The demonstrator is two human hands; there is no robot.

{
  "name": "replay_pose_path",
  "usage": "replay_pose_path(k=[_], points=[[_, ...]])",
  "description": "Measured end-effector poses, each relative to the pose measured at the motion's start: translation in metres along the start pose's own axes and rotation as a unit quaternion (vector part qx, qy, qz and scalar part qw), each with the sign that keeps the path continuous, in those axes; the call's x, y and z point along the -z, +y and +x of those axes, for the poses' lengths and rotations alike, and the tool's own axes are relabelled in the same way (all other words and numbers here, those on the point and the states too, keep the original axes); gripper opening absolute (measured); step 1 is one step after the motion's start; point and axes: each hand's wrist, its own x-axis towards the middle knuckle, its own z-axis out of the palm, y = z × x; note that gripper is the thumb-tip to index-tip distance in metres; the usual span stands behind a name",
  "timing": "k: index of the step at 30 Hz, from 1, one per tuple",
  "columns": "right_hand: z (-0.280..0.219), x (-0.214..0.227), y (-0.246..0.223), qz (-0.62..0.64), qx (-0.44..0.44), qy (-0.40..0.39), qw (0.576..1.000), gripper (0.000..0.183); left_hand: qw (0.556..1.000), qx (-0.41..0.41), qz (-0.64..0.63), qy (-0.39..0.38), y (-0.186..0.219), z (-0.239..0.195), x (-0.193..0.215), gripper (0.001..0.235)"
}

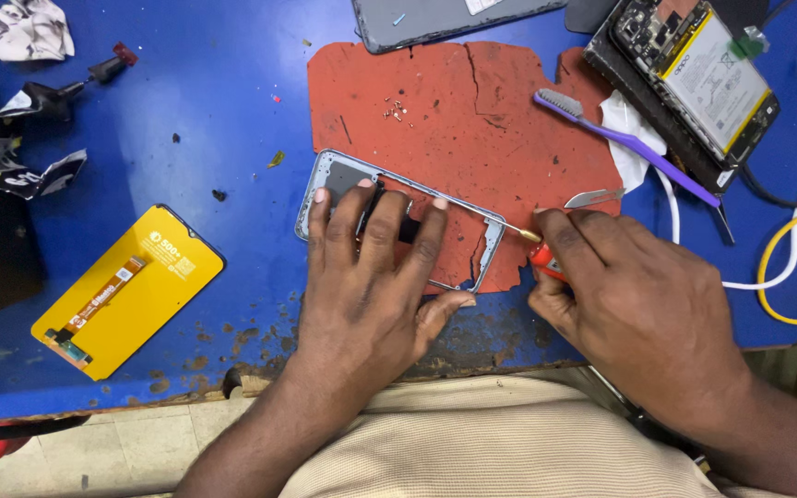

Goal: The person disassembles a smartphone using a screwdriver and tweezers, removes the back cover and battery, and then reassembles the device. The person tests the phone by turning it on and interacting with the screen before continuing to adjust internal components.

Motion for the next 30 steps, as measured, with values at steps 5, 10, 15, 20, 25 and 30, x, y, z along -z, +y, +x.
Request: replay_pose_path(k=[5, 10, 15, 20, 25, 30], points=[[0.001, 0.003, -0.004, 0.011, -0.005, 0.018, 1.000, 0.059, 1.000, -0.001, -0.004, 0.015, -0.002, -0.001, 0.002, 0.081], [0.006, 0.006, -0.009, 0.017, -0.008, 0.014, 1.000, 0.052, 1.000, -0.004, -0.001, 0.018, -0.001, -0.002, 0.001, 0.082], [0.015, 0.010, -0.015, 0.017, 0.012, 0.015, 1.000, 0.046, 1.000, -0.008, -0.009, 0.029, -0.002, -0.002, 0.002, 0.081], [0.021, 0.012, -0.019, 0.007, 0.026, 0.017, 1.000, 0.049, 0.999, -0.008, -0.005, 0.031, -0.003, -0.003, 0.001, 0.079], [0.027, 0.012, -0.021, 0.020, 0.045, 0.024, 0.998, 0.053, 0.999, -0.009, -0.014, 0.029, -0.004, -0.003, 0.001, 0.079], [0.034, 0.013, -0.026, 0.016, 0.044, 0.010, 0.999, 0.055, 0.999, -0.012, -0.011, 0.032, -0.006, -0.005, 0.002, 0.073]])
